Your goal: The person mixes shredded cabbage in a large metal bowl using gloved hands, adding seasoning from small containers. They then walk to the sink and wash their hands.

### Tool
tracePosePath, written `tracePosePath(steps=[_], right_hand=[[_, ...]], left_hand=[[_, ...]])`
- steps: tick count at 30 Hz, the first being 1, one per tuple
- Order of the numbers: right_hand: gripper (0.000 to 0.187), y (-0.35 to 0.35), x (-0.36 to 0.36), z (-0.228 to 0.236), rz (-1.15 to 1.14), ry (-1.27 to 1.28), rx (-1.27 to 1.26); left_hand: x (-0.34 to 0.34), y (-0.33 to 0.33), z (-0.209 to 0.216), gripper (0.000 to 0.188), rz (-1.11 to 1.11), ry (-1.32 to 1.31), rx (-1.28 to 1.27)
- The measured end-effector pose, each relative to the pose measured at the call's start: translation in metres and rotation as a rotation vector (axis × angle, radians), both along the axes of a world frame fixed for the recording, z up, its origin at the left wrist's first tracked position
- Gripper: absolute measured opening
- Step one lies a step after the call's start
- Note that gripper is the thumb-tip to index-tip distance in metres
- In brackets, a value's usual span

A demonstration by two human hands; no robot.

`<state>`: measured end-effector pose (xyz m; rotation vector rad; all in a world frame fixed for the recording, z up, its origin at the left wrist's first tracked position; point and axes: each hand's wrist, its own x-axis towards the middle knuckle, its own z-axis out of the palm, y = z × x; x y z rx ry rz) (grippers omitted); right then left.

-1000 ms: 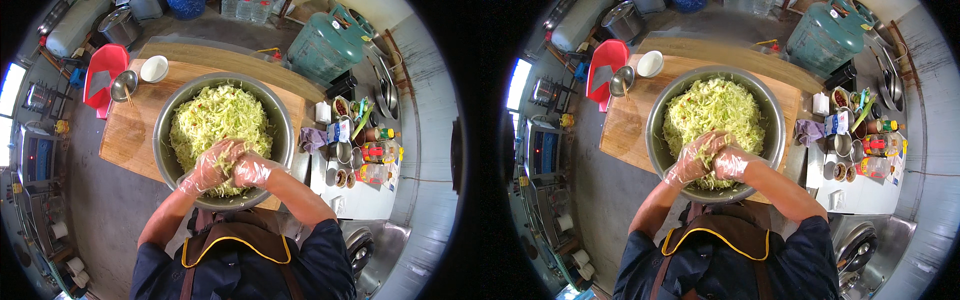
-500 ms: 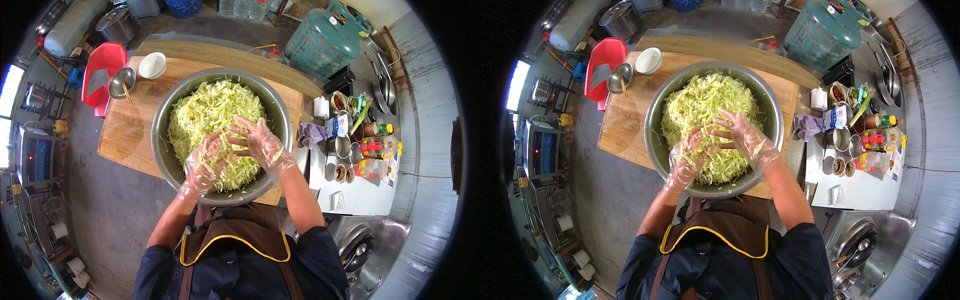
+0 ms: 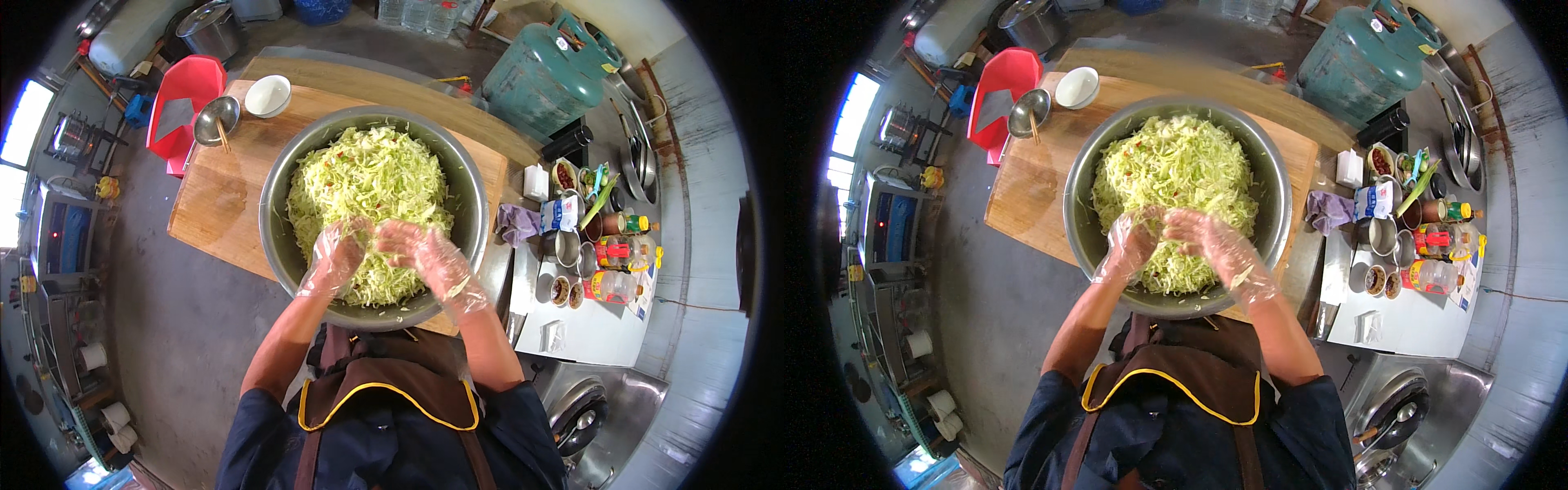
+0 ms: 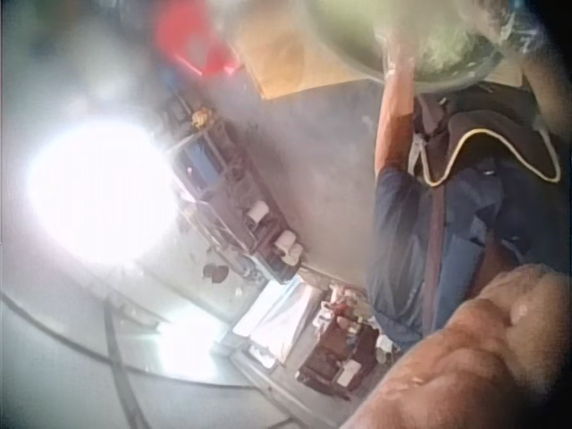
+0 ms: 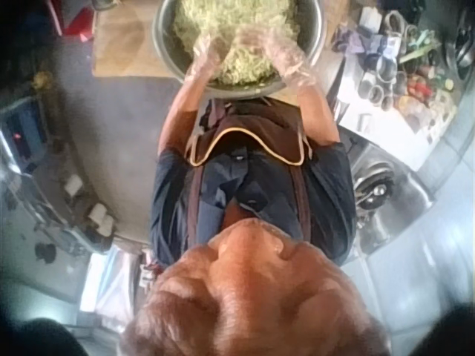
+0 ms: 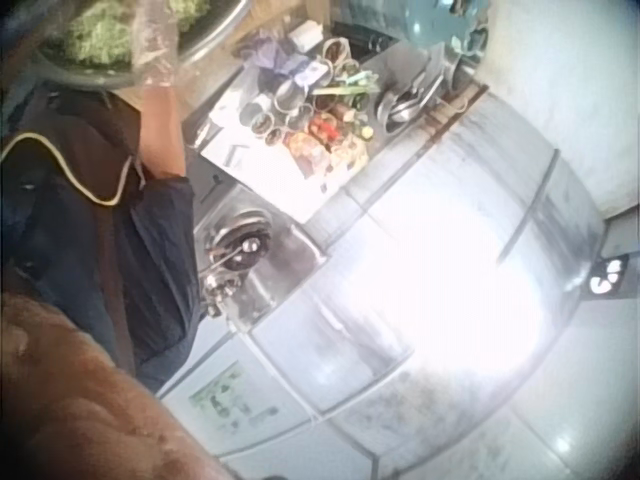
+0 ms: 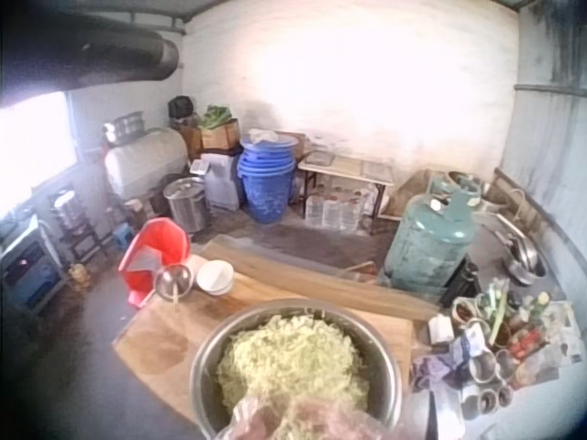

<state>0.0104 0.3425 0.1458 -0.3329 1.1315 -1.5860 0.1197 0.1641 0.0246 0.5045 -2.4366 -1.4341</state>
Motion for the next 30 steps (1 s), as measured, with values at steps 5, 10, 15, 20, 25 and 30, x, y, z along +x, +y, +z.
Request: tracePosePath(steps=[5, 10, 15, 20, 25, 30], right_hand=[[0.063, -0.030, 0.006, -0.008, 0.050, 0.267, 0.029], [0.056, -0.006, -0.031, -0.037, -0.054, 0.262, 0.070], [0.051, -0.017, 0.019, -0.004, -0.009, 0.445, -0.028], [0.045, -0.005, -0.012, -0.053, 0.112, 0.534, 0.235], [0.048, 0.006, -0.007, -0.085, 0.138, 0.706, 0.219], [0.054, 0.006, 0.000, -0.058, 0.197, 0.647, 0.017]], left_hand=[[0.025, -0.015, -0.080, 0.035, -0.112, -0.077, 0.389], [0.013, -0.007, 0.033, 0.058, -0.345, -0.026, -0.690], [0.004, -0.001, 0.041, 0.047, -0.371, -0.047, -0.523], [0.005, -0.007, 0.075, 0.037, -0.295, 0.201, -0.355], [-0.008, 0.007, 0.147, 0.036, -0.249, 0.088, -0.082], [-0.008, 0.043, 0.119, 0.039, -0.251, -0.138, 0.247]])
